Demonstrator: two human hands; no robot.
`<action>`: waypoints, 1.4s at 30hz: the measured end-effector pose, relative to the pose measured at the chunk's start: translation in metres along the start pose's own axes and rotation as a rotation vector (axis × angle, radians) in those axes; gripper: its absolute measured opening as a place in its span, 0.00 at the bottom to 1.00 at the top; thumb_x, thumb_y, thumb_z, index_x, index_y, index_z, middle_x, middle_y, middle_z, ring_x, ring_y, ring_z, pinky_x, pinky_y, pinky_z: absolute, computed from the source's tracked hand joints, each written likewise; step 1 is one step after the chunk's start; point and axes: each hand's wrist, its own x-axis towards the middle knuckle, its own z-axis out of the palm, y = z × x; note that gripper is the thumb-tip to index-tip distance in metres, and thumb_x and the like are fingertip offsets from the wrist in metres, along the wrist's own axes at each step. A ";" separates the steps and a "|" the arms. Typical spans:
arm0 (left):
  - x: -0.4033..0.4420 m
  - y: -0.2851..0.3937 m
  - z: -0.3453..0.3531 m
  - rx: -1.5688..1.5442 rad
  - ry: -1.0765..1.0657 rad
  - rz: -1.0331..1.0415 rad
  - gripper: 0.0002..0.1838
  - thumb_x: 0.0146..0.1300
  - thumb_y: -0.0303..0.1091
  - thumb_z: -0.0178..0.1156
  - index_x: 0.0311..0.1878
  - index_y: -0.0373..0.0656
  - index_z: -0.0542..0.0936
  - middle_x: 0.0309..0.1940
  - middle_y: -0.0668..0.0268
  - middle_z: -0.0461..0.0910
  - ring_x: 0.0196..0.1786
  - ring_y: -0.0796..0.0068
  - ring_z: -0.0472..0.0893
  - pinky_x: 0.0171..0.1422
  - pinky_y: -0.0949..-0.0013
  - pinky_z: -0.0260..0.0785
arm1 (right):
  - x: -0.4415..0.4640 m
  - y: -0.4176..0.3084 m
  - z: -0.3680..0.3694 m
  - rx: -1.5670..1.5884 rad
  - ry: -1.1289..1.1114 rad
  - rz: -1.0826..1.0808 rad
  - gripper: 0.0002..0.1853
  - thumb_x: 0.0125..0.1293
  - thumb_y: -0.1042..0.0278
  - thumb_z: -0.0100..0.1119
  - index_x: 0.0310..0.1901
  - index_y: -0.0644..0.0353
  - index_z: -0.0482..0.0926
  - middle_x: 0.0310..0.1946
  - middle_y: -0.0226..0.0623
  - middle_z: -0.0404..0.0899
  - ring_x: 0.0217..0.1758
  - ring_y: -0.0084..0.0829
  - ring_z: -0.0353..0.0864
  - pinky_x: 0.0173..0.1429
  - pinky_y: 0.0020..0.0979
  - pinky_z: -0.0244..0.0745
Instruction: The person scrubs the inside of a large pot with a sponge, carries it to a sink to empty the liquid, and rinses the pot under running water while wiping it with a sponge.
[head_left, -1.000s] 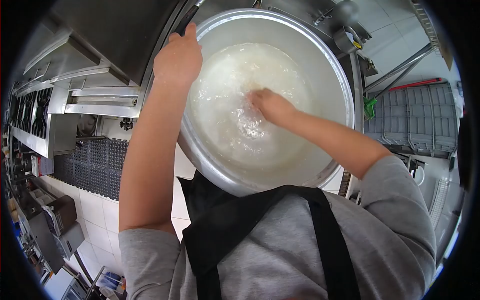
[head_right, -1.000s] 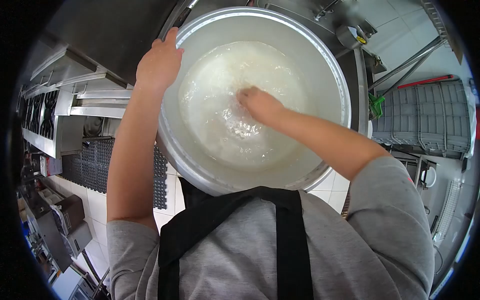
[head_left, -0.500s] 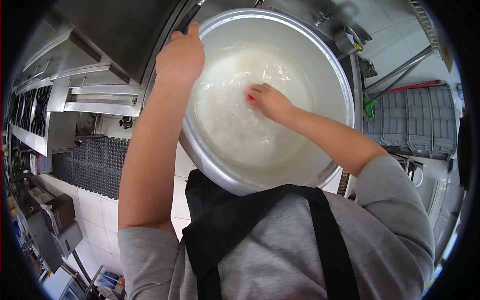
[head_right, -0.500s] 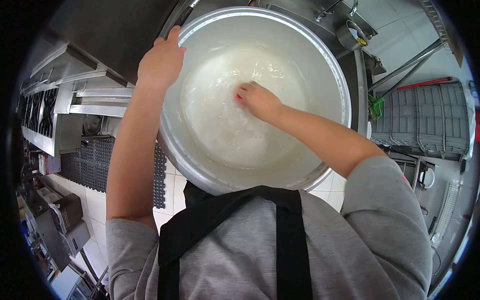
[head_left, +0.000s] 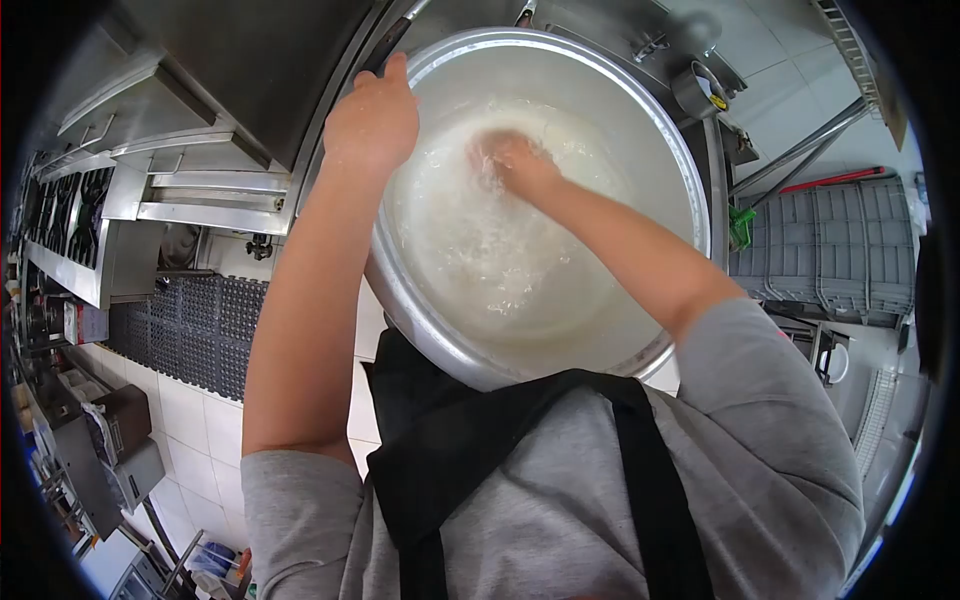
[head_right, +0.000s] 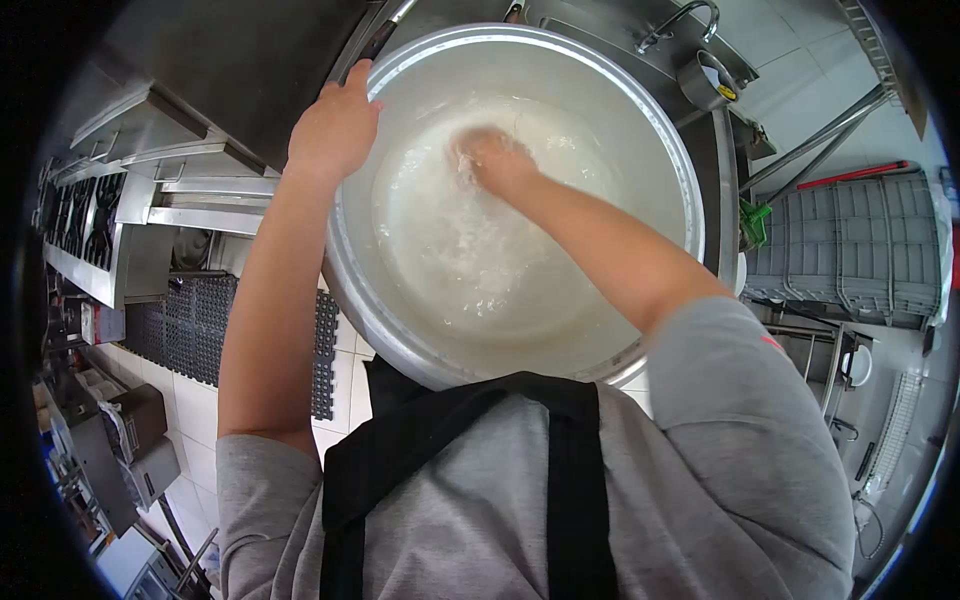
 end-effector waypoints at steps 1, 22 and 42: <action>0.004 -0.005 0.002 -0.073 -0.014 0.034 0.28 0.67 0.40 0.49 0.68 0.45 0.58 0.53 0.46 0.72 0.54 0.50 0.76 0.56 0.56 0.70 | 0.018 -0.013 -0.022 -0.050 -0.135 0.131 0.11 0.61 0.71 0.50 0.45 0.57 0.76 0.46 0.45 0.77 0.49 0.42 0.77 0.52 0.41 0.74; -0.158 -0.007 0.010 -1.401 0.165 -0.314 0.25 0.59 0.25 0.54 0.60 0.32 0.63 0.49 0.56 0.71 0.50 0.72 0.73 0.52 0.70 0.68 | 0.021 0.059 -0.016 0.067 0.029 0.182 0.09 0.58 0.68 0.57 0.39 0.58 0.83 0.41 0.47 0.80 0.44 0.44 0.80 0.49 0.37 0.75; -0.016 -0.019 -0.005 -0.118 0.010 0.040 0.28 0.67 0.40 0.47 0.67 0.39 0.59 0.48 0.43 0.75 0.52 0.47 0.76 0.56 0.53 0.67 | 0.070 -0.081 0.016 1.151 0.449 0.679 0.14 0.61 0.62 0.58 0.26 0.63 0.83 0.21 0.40 0.82 0.23 0.28 0.80 0.30 0.32 0.73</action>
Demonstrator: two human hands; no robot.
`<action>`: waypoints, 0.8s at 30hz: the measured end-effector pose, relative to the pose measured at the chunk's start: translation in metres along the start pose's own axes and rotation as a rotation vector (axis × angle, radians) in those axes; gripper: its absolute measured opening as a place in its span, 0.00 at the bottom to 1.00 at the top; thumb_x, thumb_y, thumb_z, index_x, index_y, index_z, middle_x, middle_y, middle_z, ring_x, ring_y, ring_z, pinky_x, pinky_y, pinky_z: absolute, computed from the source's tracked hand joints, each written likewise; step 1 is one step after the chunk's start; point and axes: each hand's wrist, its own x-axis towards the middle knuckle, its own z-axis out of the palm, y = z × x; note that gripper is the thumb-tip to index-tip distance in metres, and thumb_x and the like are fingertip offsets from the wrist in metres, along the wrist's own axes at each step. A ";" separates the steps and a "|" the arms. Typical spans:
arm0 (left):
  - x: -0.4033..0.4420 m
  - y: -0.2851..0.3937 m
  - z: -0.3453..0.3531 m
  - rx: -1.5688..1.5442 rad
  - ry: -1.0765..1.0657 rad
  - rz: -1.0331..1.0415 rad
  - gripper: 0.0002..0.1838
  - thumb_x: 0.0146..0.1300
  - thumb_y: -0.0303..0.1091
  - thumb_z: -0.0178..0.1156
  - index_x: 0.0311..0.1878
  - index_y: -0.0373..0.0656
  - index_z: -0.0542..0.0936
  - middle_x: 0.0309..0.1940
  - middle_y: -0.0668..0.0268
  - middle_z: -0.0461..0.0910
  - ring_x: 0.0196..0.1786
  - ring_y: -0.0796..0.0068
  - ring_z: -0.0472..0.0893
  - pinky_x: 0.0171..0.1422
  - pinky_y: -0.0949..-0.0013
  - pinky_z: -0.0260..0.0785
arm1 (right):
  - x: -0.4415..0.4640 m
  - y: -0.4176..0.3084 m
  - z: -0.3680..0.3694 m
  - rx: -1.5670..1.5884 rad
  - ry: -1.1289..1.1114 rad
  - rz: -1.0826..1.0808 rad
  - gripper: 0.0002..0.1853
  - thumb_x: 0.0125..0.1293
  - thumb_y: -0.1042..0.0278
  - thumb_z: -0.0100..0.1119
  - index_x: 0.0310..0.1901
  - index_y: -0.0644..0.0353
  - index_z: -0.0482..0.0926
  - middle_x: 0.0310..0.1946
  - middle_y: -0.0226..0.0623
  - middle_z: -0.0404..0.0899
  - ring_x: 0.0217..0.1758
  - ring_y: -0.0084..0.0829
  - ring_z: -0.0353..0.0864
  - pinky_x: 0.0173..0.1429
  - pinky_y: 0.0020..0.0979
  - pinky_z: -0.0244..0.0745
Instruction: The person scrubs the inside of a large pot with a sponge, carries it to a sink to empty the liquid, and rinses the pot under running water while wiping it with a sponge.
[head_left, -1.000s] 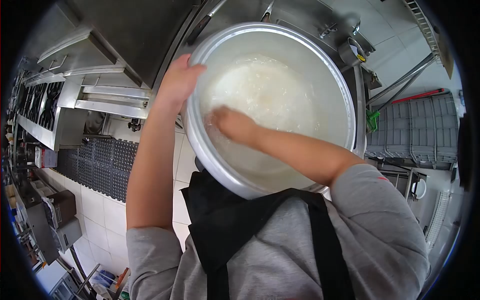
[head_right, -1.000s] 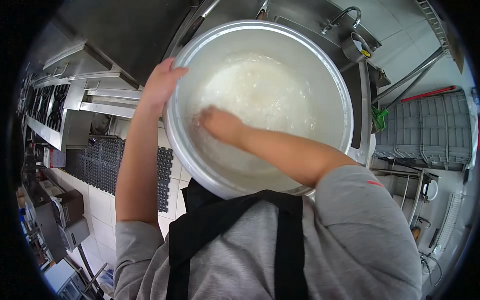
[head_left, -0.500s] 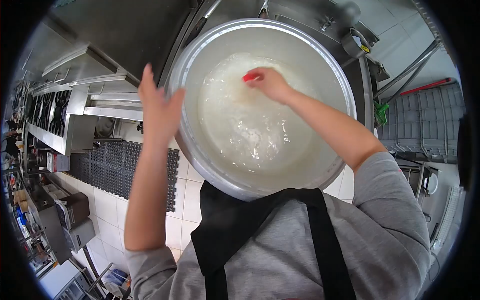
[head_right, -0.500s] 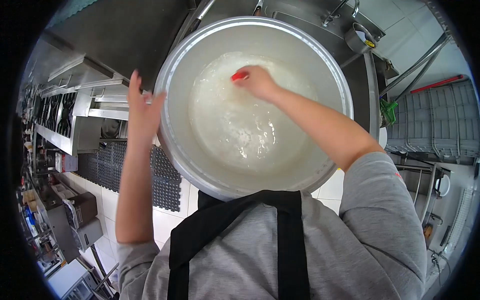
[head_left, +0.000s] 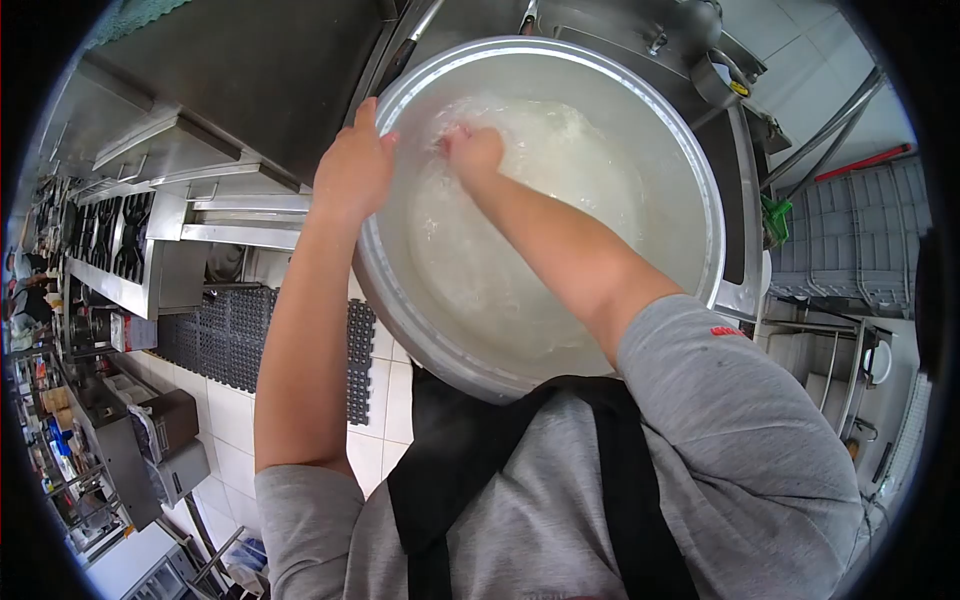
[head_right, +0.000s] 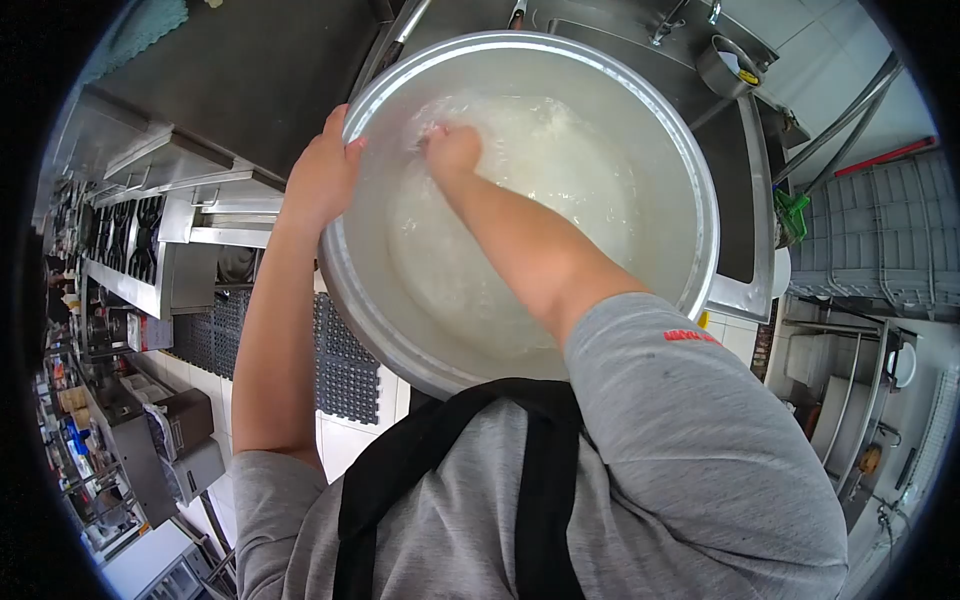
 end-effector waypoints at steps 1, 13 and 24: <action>0.000 0.000 -0.002 0.006 -0.012 -0.009 0.27 0.68 0.40 0.47 0.67 0.39 0.59 0.49 0.44 0.75 0.52 0.47 0.75 0.56 0.53 0.66 | 0.000 0.003 0.004 0.005 -0.001 -0.002 0.14 0.61 0.62 0.58 0.26 0.63 0.83 0.21 0.40 0.82 0.23 0.28 0.80 0.30 0.32 0.73; -0.002 -0.001 -0.001 -0.028 0.002 0.031 0.27 0.68 0.40 0.47 0.66 0.37 0.58 0.46 0.40 0.75 0.50 0.44 0.76 0.55 0.52 0.67 | 0.008 -0.015 0.008 0.636 -0.118 0.154 0.08 0.63 0.71 0.57 0.29 0.65 0.80 0.27 0.36 0.80 0.27 0.26 0.78 0.30 0.27 0.73; 0.000 -0.010 0.004 -0.297 0.045 -0.026 0.24 0.69 0.40 0.46 0.64 0.37 0.64 0.51 0.45 0.75 0.53 0.50 0.76 0.58 0.58 0.66 | -0.012 -0.059 -0.011 0.575 -0.143 0.187 0.10 0.61 0.69 0.61 0.28 0.67 0.81 0.26 0.38 0.80 0.27 0.28 0.79 0.33 0.31 0.77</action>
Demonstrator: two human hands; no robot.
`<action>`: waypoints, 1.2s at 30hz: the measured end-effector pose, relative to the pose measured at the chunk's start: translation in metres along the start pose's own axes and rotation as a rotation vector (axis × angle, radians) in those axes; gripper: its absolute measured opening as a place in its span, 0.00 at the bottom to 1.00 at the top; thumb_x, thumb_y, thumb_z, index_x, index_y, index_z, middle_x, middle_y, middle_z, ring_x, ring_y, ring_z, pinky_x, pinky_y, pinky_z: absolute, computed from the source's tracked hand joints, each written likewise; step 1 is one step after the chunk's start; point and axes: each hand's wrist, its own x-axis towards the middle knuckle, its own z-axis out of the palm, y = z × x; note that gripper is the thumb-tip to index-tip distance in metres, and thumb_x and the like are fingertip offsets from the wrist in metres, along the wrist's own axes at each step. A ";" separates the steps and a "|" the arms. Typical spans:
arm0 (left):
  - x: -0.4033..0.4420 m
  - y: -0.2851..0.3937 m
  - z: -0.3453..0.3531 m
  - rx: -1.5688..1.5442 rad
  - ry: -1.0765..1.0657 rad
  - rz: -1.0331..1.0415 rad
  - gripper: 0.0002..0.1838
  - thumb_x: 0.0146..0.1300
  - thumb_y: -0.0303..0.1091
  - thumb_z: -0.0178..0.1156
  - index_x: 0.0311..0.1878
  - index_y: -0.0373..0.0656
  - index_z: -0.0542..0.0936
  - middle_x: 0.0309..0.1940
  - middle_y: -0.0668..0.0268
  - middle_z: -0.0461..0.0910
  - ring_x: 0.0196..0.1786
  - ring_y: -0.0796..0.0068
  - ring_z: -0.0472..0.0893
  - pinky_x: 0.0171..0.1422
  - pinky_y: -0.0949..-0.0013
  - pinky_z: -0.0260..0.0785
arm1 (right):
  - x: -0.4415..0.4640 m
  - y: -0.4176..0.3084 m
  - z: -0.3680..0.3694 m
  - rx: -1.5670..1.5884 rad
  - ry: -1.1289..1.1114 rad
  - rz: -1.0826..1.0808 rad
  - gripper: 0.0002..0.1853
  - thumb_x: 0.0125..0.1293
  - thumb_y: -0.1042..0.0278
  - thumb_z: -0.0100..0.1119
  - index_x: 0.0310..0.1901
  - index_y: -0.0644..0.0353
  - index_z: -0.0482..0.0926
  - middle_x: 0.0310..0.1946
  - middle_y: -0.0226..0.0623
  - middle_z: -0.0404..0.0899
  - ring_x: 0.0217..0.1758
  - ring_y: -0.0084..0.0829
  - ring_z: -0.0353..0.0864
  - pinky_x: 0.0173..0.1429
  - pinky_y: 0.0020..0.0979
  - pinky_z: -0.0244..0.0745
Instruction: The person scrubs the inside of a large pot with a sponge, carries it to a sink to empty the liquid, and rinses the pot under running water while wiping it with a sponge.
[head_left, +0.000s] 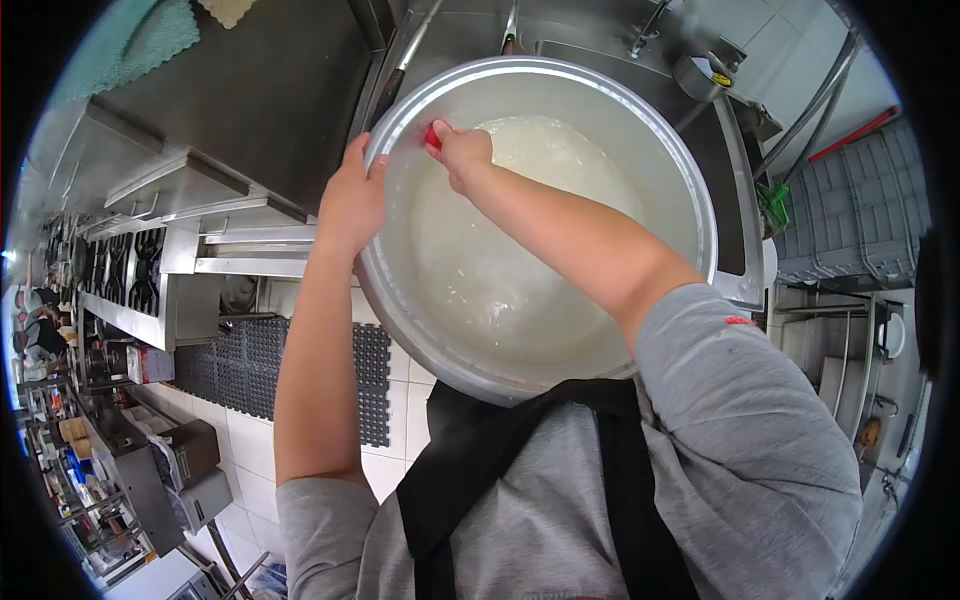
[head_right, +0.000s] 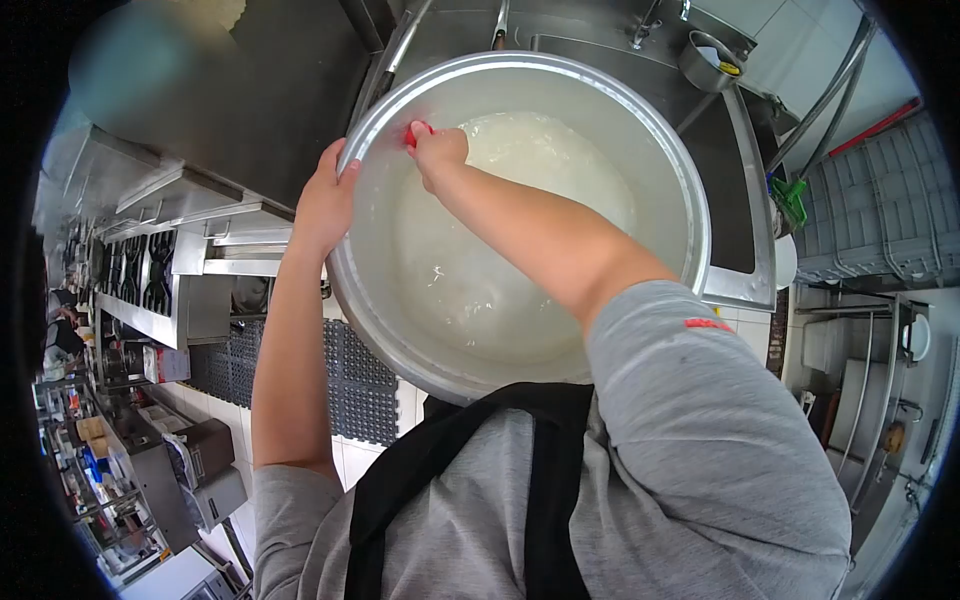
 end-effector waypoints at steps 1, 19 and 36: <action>0.001 -0.004 0.000 -0.156 0.031 0.008 0.24 0.68 0.38 0.48 0.62 0.36 0.66 0.51 0.48 0.76 0.53 0.54 0.77 0.58 0.61 0.66 | -0.006 0.006 -0.001 -0.056 -0.172 -0.004 0.10 0.62 0.68 0.61 0.34 0.70 0.79 0.32 0.40 0.80 0.32 0.30 0.80 0.40 0.30 0.78; -0.176 0.048 0.032 -0.736 0.031 -0.202 0.37 0.62 0.26 0.53 0.67 0.27 0.43 0.63 0.42 0.55 0.65 0.57 0.60 0.69 0.63 0.51 | 0.039 0.031 -0.010 0.027 0.004 -0.034 0.12 0.66 0.67 0.56 0.28 0.67 0.78 0.26 0.37 0.79 0.25 0.26 0.75 0.30 0.26 0.71; -0.175 0.046 0.034 -0.881 -0.090 -0.202 0.39 0.61 0.26 0.56 0.66 0.31 0.40 0.59 0.47 0.57 0.63 0.60 0.62 0.67 0.63 0.55 | 0.107 -0.006 -0.046 0.311 0.410 -0.200 0.13 0.64 0.64 0.57 0.29 0.66 0.77 0.28 0.36 0.79 0.26 0.25 0.74 0.31 0.31 0.70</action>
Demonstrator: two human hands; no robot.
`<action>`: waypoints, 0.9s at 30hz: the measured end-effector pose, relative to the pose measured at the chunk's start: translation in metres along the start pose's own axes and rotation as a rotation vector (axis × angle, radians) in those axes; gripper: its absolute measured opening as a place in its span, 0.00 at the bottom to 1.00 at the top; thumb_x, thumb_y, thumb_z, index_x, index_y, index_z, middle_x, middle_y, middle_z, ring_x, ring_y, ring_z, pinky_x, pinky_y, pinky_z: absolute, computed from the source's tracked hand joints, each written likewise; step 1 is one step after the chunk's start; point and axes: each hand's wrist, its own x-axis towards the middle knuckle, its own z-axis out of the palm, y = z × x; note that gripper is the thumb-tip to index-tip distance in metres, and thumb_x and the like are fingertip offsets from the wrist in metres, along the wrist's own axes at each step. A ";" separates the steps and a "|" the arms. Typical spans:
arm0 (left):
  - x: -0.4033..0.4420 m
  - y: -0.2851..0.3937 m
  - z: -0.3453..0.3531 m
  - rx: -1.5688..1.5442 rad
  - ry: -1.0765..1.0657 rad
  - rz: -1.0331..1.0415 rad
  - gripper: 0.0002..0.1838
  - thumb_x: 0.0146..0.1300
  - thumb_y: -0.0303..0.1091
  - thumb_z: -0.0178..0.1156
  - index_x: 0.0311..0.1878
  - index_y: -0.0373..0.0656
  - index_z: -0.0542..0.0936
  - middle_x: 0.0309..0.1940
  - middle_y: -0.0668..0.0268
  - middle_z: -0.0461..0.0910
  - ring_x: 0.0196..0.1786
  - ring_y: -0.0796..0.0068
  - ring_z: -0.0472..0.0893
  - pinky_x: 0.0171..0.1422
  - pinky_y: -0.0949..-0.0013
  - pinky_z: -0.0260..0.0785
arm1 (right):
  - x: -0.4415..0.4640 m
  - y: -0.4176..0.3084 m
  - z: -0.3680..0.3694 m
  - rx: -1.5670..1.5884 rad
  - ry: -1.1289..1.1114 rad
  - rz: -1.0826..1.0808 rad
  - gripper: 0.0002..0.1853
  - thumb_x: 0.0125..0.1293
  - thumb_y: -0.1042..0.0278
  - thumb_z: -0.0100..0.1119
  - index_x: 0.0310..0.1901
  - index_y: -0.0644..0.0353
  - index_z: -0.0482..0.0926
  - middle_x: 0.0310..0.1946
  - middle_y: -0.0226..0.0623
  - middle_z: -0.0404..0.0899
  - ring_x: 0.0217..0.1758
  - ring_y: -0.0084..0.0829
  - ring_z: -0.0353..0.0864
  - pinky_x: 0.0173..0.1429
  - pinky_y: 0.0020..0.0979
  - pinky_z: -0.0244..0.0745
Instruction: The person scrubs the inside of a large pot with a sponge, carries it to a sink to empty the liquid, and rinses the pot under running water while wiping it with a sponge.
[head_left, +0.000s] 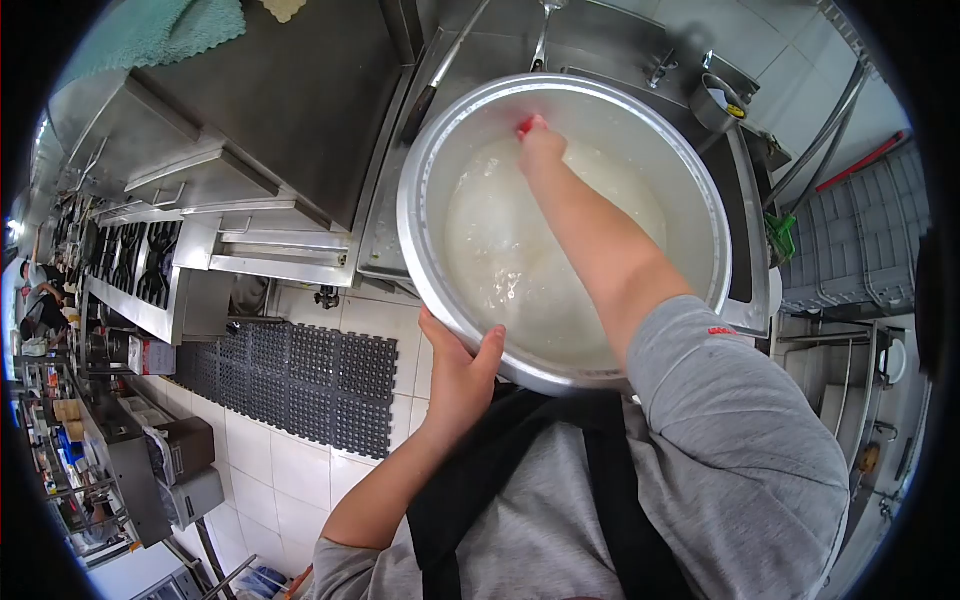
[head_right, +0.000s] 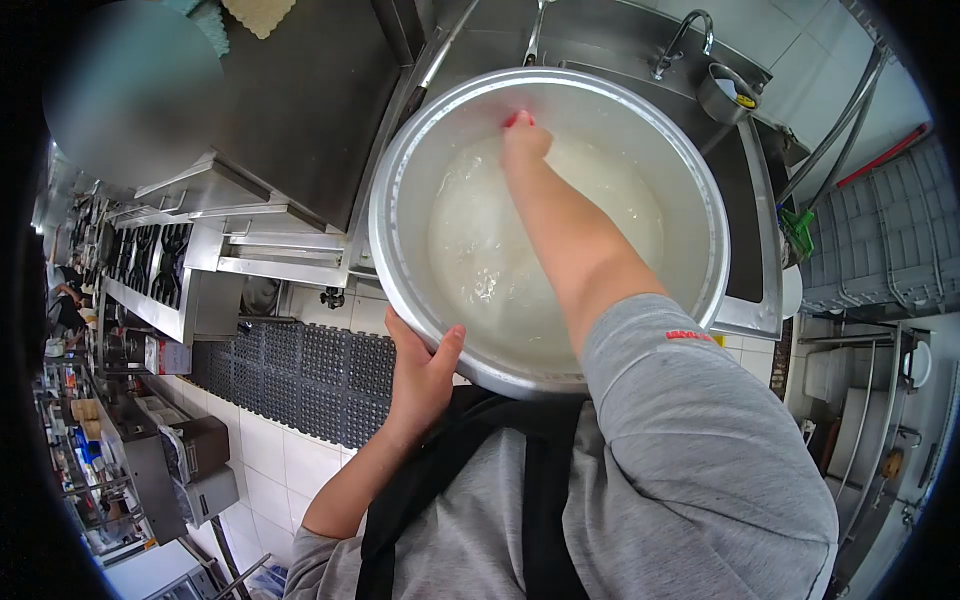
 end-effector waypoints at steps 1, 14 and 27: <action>0.000 0.003 -0.001 -0.001 0.003 0.004 0.39 0.61 0.26 0.56 0.66 0.31 0.40 0.59 0.47 0.57 0.63 0.60 0.62 0.67 0.63 0.55 | 0.003 0.005 0.003 0.001 -0.005 -0.001 0.13 0.64 0.64 0.57 0.29 0.66 0.77 0.28 0.36 0.79 0.26 0.25 0.74 0.31 0.31 0.70; 0.142 0.036 -0.051 0.590 0.259 0.328 0.41 0.63 0.43 0.56 0.70 0.33 0.48 0.67 0.42 0.50 0.70 0.49 0.56 0.70 0.58 0.55 | -0.144 -0.076 -0.191 -1.743 -1.814 -0.691 0.09 0.58 0.72 0.52 0.39 0.63 0.76 0.36 0.44 0.76 0.44 0.42 0.76 0.51 0.38 0.72; 0.181 0.042 -0.017 1.312 0.169 0.115 0.28 0.66 0.36 0.49 0.68 0.42 0.56 0.55 0.43 0.69 0.50 0.46 0.78 0.51 0.52 0.72 | -0.120 -0.044 -0.157 -1.668 -1.656 -0.982 0.12 0.60 0.68 0.53 0.43 0.62 0.76 0.42 0.43 0.75 0.53 0.42 0.72 0.52 0.39 0.72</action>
